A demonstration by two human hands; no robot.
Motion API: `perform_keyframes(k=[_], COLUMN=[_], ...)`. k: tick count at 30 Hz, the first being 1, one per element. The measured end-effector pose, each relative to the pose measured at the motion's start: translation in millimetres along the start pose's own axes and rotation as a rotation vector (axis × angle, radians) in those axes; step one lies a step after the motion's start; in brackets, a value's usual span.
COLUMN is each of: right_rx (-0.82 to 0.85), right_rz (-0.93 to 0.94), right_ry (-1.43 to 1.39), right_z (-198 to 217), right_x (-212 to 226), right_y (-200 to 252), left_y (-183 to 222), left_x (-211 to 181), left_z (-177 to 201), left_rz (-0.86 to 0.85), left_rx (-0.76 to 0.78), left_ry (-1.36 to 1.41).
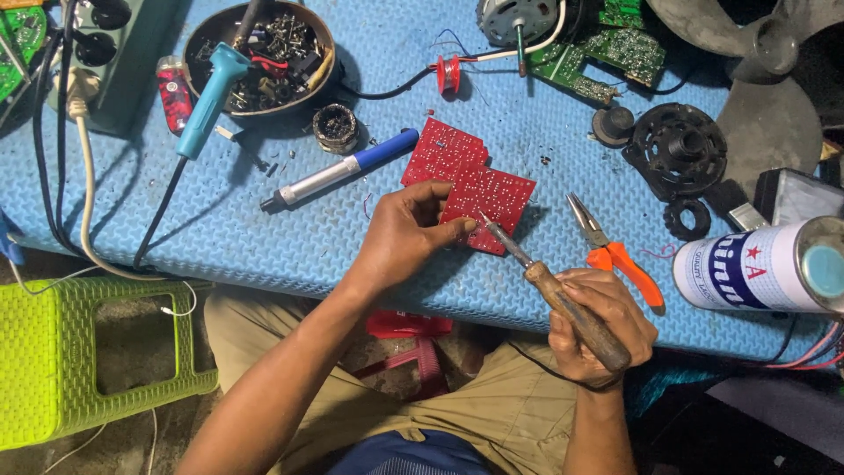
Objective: Assembling and soldering electronic components onto circuit boards using a soldering iron and pliers
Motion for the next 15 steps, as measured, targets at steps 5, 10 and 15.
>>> perform_keyframes(k=[5, 10, 15], right_rx=[0.001, 0.009, -0.005], right_rz=[0.020, 0.010, 0.007], right_ry=[-0.032, -0.028, -0.040], right_z=[0.0, 1.4, 1.0], right_x=[-1.5, -1.2, -2.0], right_y=[0.5, 1.2, 2.2], left_y=[0.7, -0.2, 1.2], left_x=[-1.3, -0.9, 2.4], left_z=[-0.2, -0.8, 1.5], left_rz=[0.027, 0.022, 0.028], left_rx=[-0.012, -0.010, -0.023], left_ry=[0.045, 0.033, 0.023])
Point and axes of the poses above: each hand's wrist, its own y-axis away from the middle knuckle, its own z-axis out of the back of the hand, x = y × z, the point moved 6 cm from there along -y, towards the middle knuckle, and after that the axes turned 2 degrees about -z, right-handed, at the moved point
